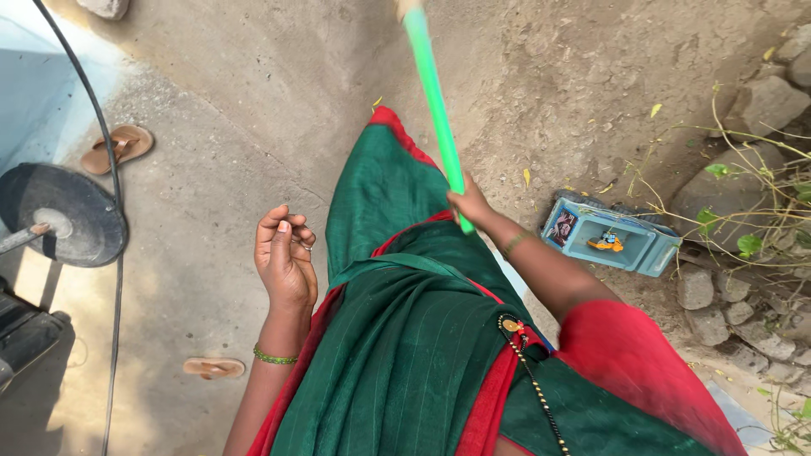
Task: The person sweeps yellow leaves and debris across a dirt and stone ground using a hand broom.
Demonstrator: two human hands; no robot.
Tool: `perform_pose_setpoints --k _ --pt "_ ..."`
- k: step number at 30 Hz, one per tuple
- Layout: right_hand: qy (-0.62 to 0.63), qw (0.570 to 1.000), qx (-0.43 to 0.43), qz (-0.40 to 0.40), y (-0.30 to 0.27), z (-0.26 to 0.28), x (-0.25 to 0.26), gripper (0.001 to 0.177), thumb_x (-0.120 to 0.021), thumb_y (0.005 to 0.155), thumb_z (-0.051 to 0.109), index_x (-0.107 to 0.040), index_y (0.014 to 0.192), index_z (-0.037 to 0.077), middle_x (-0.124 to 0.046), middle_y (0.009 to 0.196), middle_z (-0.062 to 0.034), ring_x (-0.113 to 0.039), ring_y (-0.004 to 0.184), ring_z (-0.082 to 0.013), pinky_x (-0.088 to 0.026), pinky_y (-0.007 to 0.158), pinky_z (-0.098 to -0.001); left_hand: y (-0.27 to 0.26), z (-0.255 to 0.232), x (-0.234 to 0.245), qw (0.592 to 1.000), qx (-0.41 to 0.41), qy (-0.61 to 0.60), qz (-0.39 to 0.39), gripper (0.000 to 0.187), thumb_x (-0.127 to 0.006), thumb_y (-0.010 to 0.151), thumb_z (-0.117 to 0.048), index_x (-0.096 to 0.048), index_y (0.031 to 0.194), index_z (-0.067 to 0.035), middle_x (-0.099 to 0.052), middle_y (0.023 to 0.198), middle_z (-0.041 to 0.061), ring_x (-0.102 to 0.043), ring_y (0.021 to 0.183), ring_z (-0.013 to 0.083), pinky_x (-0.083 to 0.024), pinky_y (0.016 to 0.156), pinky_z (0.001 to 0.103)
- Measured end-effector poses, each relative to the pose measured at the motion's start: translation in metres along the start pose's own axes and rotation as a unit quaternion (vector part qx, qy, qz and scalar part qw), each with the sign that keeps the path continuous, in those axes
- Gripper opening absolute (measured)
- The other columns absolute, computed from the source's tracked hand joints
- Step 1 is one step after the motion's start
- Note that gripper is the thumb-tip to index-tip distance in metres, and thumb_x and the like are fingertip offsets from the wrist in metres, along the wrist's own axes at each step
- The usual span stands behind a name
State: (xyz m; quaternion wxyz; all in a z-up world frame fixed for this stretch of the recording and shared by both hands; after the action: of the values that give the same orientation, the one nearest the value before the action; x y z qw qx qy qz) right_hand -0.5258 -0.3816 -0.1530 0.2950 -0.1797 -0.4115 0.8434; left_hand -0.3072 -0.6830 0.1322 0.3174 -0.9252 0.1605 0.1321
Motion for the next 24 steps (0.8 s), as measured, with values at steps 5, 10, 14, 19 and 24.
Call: perform_pose_setpoints --k 5,10,14,19,24 --pt "0.004 0.977 -0.164 0.137 -0.08 -0.074 -0.004 0.032 -0.064 0.088 0.008 -0.061 0.119 0.0 -0.067 0.086 -0.004 -0.06 0.06 -0.0099 -0.049 0.049 -0.0236 0.011 -0.01 -0.011 0.999 -0.011 -0.01 0.03 0.017 -0.056 0.108 -0.009 -0.062 0.123 -0.008 -0.067 0.107 0.006 -0.06 0.09 0.0118 -0.052 0.084 0.028" --pt "0.38 0.786 -0.458 0.17 -0.03 -0.069 -0.035 0.012 -0.059 0.091 0.013 -0.053 0.092 0.002 -0.058 0.076 -0.0055 -0.056 0.052 -0.0102 -0.051 0.045 -0.024 0.011 -0.023 -0.012 0.998 -0.012 -0.023 0.051 0.017 -0.056 0.107 -0.011 -0.061 0.123 -0.009 -0.068 0.106 0.006 -0.062 0.087 0.0123 -0.053 0.082 0.028" --pt "0.389 0.873 -0.293 -0.006 0.036 -0.023 0.011 0.017 -0.061 0.097 0.012 -0.049 0.1 0.001 -0.061 0.075 -0.0072 -0.058 0.054 -0.0097 -0.05 0.045 -0.0226 0.01 -0.04 0.005 0.998 -0.019 -0.005 0.063 0.017 -0.056 0.11 -0.011 -0.061 0.126 -0.008 -0.068 0.108 0.006 -0.062 0.09 0.0123 -0.052 0.084 0.028" --pt "-0.15 0.979 -0.025 -0.134 -0.003 -0.007 0.019 0.038 -0.065 0.086 0.014 -0.044 0.115 0.001 -0.062 0.068 -0.0124 -0.061 0.051 -0.0223 -0.05 0.048 -0.0373 0.038 -0.059 0.034 0.998 0.007 -0.014 0.056 0.018 -0.055 0.109 -0.011 -0.061 0.125 -0.009 -0.068 0.107 0.005 -0.061 0.087 0.0113 -0.052 0.082 0.028" --pt "-0.194 0.969 -0.079 -0.131 -0.084 -0.022 -0.04 0.038 -0.068 0.086 0.02 -0.059 0.113 -0.006 -0.067 0.078 -0.0149 -0.066 0.061 -0.0251 -0.054 0.056 -0.0414 0.089 -0.091 0.041 0.994 0.023 -0.036 0.103 0.019 -0.055 0.108 -0.011 -0.061 0.125 -0.009 -0.067 0.105 0.005 -0.059 0.086 0.0118 -0.051 0.078 0.028"
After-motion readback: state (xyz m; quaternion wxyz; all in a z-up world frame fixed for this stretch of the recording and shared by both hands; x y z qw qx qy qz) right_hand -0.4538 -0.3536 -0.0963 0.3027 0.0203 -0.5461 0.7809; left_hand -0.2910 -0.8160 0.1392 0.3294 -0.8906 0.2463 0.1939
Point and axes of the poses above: each hand's wrist, its own y-axis towards the middle knuckle, its own x-axis out of the back of the hand, z = x × y, the point moved 8 cm from there along y, towards the middle knuckle
